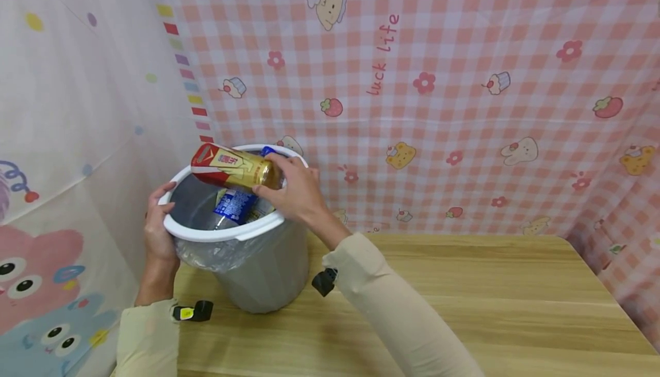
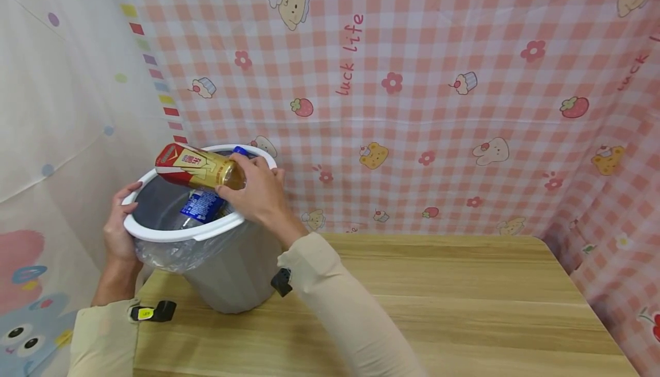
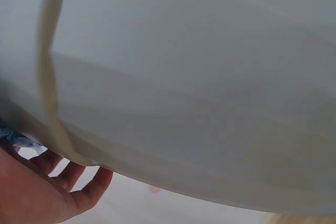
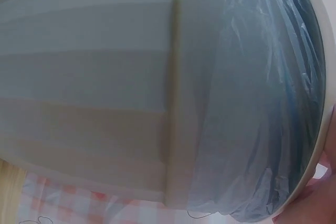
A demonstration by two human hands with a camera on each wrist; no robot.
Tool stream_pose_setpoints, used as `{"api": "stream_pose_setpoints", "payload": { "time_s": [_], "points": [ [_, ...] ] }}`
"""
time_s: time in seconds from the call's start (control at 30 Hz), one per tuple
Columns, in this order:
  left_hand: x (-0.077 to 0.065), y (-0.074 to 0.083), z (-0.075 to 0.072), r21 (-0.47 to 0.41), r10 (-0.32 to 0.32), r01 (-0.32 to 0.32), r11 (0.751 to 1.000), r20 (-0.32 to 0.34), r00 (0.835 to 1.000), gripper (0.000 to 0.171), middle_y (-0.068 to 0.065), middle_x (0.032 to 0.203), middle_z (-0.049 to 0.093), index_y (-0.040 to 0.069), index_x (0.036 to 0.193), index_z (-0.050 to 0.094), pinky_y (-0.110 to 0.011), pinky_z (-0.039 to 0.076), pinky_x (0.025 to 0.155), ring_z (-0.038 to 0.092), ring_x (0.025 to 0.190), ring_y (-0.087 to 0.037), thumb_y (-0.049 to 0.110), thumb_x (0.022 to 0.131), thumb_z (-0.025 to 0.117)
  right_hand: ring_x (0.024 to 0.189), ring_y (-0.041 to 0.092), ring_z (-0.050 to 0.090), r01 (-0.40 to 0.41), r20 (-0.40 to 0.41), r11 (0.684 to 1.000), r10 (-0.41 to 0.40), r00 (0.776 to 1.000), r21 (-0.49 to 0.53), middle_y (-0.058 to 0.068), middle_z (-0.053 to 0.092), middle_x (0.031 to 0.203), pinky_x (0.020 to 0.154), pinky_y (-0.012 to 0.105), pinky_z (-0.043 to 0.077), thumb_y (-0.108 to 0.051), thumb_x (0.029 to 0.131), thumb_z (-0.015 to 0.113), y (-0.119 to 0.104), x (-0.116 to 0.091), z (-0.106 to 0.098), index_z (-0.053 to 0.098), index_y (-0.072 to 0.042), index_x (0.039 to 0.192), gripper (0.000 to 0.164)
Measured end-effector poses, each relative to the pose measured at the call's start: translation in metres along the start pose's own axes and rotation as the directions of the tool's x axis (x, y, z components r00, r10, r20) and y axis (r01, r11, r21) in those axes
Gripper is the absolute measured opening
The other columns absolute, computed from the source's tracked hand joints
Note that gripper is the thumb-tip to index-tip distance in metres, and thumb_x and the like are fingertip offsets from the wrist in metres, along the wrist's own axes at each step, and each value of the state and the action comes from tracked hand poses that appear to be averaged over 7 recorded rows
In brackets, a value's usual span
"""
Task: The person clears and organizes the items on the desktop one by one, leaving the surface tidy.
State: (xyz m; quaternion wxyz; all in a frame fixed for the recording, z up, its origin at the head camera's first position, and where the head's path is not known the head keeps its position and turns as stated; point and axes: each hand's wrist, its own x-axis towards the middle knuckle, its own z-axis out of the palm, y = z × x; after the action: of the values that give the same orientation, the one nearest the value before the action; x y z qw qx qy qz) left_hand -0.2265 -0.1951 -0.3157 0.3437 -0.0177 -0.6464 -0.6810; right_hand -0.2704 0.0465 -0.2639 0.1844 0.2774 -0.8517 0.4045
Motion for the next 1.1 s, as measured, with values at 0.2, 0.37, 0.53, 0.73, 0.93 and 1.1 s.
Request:
{"api": "stream_pose_setpoints", "payload": {
  "time_s": [0.2,0.37,0.53,0.73,0.93,1.1],
  "points": [
    [0.0001,0.0000,-0.0003,0.007,-0.005,0.005,1.000,0.001,1.000,0.046,-0.002,0.143,0.041,0.017,0.141,0.047,-0.023,0.037,0.097,0.040,0.123,-0.017,0.019,0.100,0.028,0.124,0.020,0.051,-0.009,0.027,1.000,0.010,1.000,-0.015,0.005,0.056,0.140,0.103,0.040,0.026,-0.041,0.089,0.071,-0.0015,-0.0004,-0.0007,0.054,-0.022,0.142,0.060],
    [0.0008,0.0009,0.0004,0.004,-0.005,0.005,1.000,0.005,1.000,0.046,-0.002,0.143,0.041,0.016,0.142,0.047,-0.021,0.038,0.096,0.040,0.123,-0.017,0.018,0.100,0.028,0.120,0.019,0.053,-0.008,0.035,1.000,0.009,0.999,-0.026,0.005,0.059,0.135,0.104,0.040,0.026,-0.041,0.087,0.072,-0.0006,-0.0002,-0.0010,0.054,-0.022,0.141,0.060],
    [0.0007,0.0009,0.0006,0.020,-0.012,0.012,1.000,0.010,1.000,0.046,-0.001,0.144,0.041,0.017,0.143,0.045,-0.024,0.038,0.099,0.041,0.123,-0.018,0.019,0.100,0.028,0.116,0.019,0.053,-0.007,0.052,0.999,0.009,0.999,-0.044,0.004,0.060,0.131,0.104,0.039,0.026,-0.040,0.087,0.073,-0.0002,0.0000,-0.0012,0.054,-0.022,0.141,0.060],
    [-0.0001,0.0006,0.0003,0.037,-0.022,0.022,0.999,0.007,1.000,0.046,-0.001,0.145,0.039,0.018,0.143,0.045,-0.035,0.033,0.107,0.040,0.123,-0.017,0.020,0.101,0.028,0.112,0.017,0.053,-0.016,0.073,0.999,0.020,0.997,-0.052,0.003,0.060,0.126,0.102,0.039,0.026,-0.040,0.087,0.074,-0.0019,-0.0009,-0.0020,0.055,-0.023,0.140,0.059],
    [0.0007,0.0000,-0.0005,0.021,-0.019,0.019,1.000,-0.003,1.000,0.046,0.000,0.143,0.041,0.018,0.142,0.047,-0.030,0.033,0.103,0.040,0.123,-0.016,0.020,0.100,0.029,0.111,0.016,0.052,-0.009,0.091,0.997,0.017,0.996,-0.081,0.002,0.061,0.124,0.101,0.039,0.027,-0.040,0.087,0.073,-0.0039,-0.0015,-0.0034,0.055,-0.023,0.142,0.060],
    [0.0007,-0.0005,-0.0019,0.008,-0.023,0.023,1.000,-0.003,1.000,0.046,0.000,0.142,0.041,0.018,0.142,0.047,-0.027,0.035,0.100,0.041,0.122,-0.016,0.020,0.100,0.029,0.106,0.014,0.051,0.001,0.105,0.994,0.011,0.994,-0.108,0.001,0.061,0.121,0.099,0.038,0.028,-0.041,0.087,0.072,-0.0044,-0.0008,-0.0039,0.054,-0.023,0.143,0.061]
  ]
}}
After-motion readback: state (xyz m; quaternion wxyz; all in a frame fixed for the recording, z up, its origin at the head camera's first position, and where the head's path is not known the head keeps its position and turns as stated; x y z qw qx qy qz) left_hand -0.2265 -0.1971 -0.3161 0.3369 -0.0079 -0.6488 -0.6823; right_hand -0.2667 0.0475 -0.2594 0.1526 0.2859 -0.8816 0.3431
